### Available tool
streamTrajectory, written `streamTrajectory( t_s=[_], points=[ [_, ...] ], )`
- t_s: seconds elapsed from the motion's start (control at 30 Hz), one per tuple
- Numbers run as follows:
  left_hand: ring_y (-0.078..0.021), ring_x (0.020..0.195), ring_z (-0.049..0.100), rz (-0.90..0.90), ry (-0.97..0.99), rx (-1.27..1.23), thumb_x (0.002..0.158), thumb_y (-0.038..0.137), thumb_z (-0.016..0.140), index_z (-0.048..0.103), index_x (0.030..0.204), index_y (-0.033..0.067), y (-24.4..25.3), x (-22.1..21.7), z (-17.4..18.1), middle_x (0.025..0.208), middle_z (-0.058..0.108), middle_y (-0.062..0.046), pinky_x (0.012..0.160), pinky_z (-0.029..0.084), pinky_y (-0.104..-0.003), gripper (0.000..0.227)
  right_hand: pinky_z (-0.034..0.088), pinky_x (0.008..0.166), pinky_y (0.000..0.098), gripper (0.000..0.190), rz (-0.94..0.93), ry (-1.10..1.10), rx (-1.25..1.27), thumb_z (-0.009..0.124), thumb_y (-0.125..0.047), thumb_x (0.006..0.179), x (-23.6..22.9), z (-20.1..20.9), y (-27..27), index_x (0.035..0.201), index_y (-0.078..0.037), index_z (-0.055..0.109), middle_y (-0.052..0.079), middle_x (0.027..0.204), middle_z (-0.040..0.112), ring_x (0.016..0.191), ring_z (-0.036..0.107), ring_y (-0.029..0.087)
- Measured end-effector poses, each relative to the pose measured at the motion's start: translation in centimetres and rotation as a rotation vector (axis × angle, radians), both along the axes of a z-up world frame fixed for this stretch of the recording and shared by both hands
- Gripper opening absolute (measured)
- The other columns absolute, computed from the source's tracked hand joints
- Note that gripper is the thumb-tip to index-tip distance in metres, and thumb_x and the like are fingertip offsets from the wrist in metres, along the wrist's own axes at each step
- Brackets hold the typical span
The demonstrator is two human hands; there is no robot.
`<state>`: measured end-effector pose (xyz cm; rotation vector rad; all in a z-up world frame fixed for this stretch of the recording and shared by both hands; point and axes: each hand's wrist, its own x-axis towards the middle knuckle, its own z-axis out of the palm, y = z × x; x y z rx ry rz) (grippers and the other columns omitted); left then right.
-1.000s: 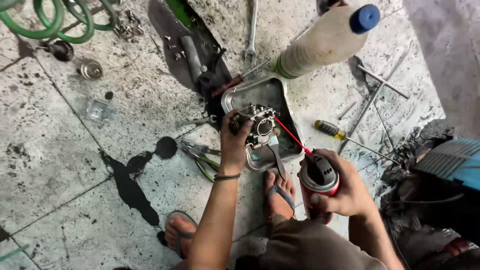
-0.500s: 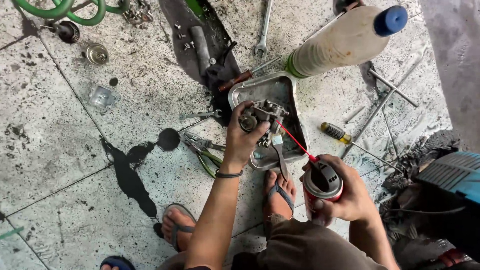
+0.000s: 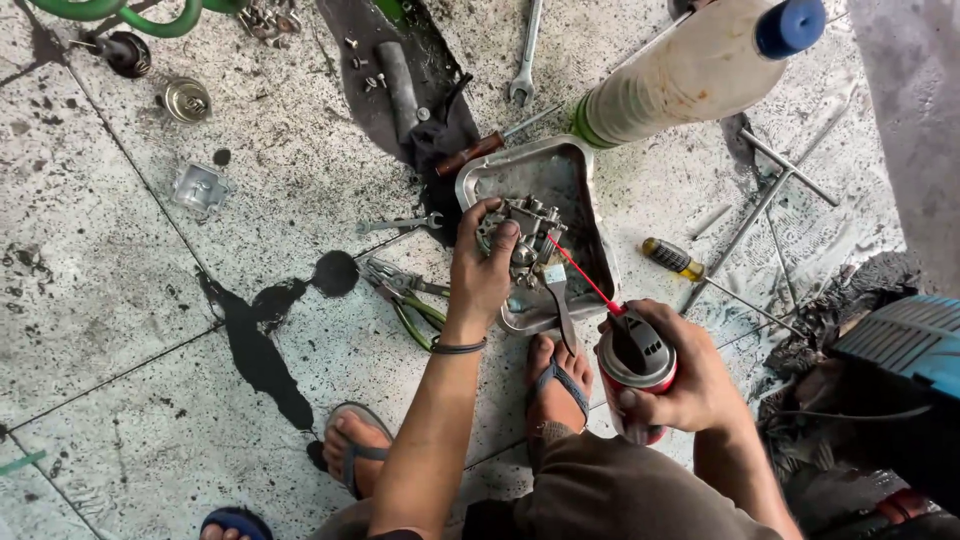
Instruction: The person cleans a motorcycle carburetor by spraying it with cleaner, rinsing it with liquid from a bottle, and blowing air into the passages using a pneumatic air duster tool.
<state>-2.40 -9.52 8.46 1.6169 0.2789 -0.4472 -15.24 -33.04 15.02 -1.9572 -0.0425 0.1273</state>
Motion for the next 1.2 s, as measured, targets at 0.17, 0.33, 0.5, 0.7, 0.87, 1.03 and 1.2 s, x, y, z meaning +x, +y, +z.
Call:
streamTrajectory(
  t_s=[0.17, 0.33, 0.5, 0.7, 0.87, 1.03, 1.2],
  points=[
    [-0.0447, 0.139, 0.047, 0.025, -0.008, 0.025, 0.101, 0.051, 0.059, 0.053, 0.139, 0.0177, -0.3, 0.1, 0.2, 0.140, 0.052, -0.021, 0.113, 0.041, -0.060, 0.051, 0.059, 0.067, 0.0431, 0.093, 0.013, -0.016, -0.019, 0.092, -0.055, 0.052, 0.2, 0.0, -0.1, 0.123, 0.000, 0.067, 0.015, 0.089, 0.072, 0.075, 0.075, 0.026],
    [-0.0486, 0.133, 0.050, 0.019, -0.107, 0.075, 0.101, 0.046, 0.063, 0.051, 0.140, 0.0170, -0.3, -0.3, -0.7, 0.134, 0.052, -0.024, 0.109, 0.044, -0.060, 0.050, 0.060, 0.067, 0.0434, 0.092, 0.036, -0.040, -0.055, 0.093, -0.054, 0.052, 0.3, 0.0, -0.2, 0.123, 0.000, 0.067, 0.016, 0.089, 0.073, 0.074, 0.076, 0.030],
    [-0.0453, 0.127, 0.055, 0.032, -0.184, 0.115, 0.100, 0.044, 0.067, 0.052, 0.140, 0.0148, -0.3, -0.2, -0.6, 0.130, 0.051, -0.025, 0.105, 0.047, -0.056, 0.052, 0.059, 0.067, 0.0438, 0.090, 0.038, -0.041, -0.014, 0.091, -0.055, 0.056, 0.4, -0.2, 0.1, 0.123, 0.000, 0.067, 0.015, 0.090, 0.072, 0.077, 0.075, 0.026],
    [-0.0358, 0.128, 0.054, -0.013, -0.256, 0.140, 0.095, 0.053, 0.060, 0.052, 0.137, 0.0118, -0.3, -0.5, -1.4, 0.133, 0.049, -0.021, 0.105, 0.050, -0.050, 0.059, 0.055, 0.080, 0.0301, 0.081, 0.060, 0.142, -0.116, 0.075, -0.061, 0.067, 0.3, 1.9, 0.8, 0.125, -0.005, 0.064, 0.004, 0.109, 0.074, 0.091, 0.072, 0.016],
    [-0.0355, 0.129, 0.053, -0.019, -0.251, 0.168, 0.095, 0.053, 0.060, 0.052, 0.137, 0.0122, -0.3, -0.4, -1.4, 0.133, 0.049, -0.020, 0.106, 0.049, -0.051, 0.059, 0.056, 0.081, 0.0315, 0.081, 0.071, 0.152, -0.128, 0.076, -0.059, 0.066, 0.3, 1.5, 0.7, 0.126, -0.005, 0.064, 0.005, 0.112, 0.074, 0.094, 0.073, 0.018],
    [-0.0347, 0.128, 0.053, -0.011, -0.291, 0.178, 0.096, 0.051, 0.061, 0.052, 0.137, 0.0119, -0.3, -0.5, -1.7, 0.133, 0.050, -0.020, 0.106, 0.048, -0.050, 0.057, 0.055, 0.080, 0.0319, 0.081, 0.108, 0.137, -0.171, 0.075, -0.058, 0.067, 0.3, 1.1, 0.6, 0.126, -0.004, 0.062, 0.005, 0.108, 0.073, 0.091, 0.072, 0.019],
    [-0.0322, 0.126, 0.051, -0.033, -0.410, 0.199, 0.097, 0.049, 0.063, 0.049, 0.141, 0.0080, -0.2, -0.4, -1.8, 0.133, 0.052, -0.020, 0.106, 0.047, -0.049, 0.062, 0.055, 0.084, 0.0328, 0.085, 0.084, 0.156, -0.118, 0.076, -0.060, 0.067, 0.1, 1.0, 0.6, 0.129, -0.003, 0.063, 0.007, 0.114, 0.073, 0.097, 0.072, 0.020]
  ],
)
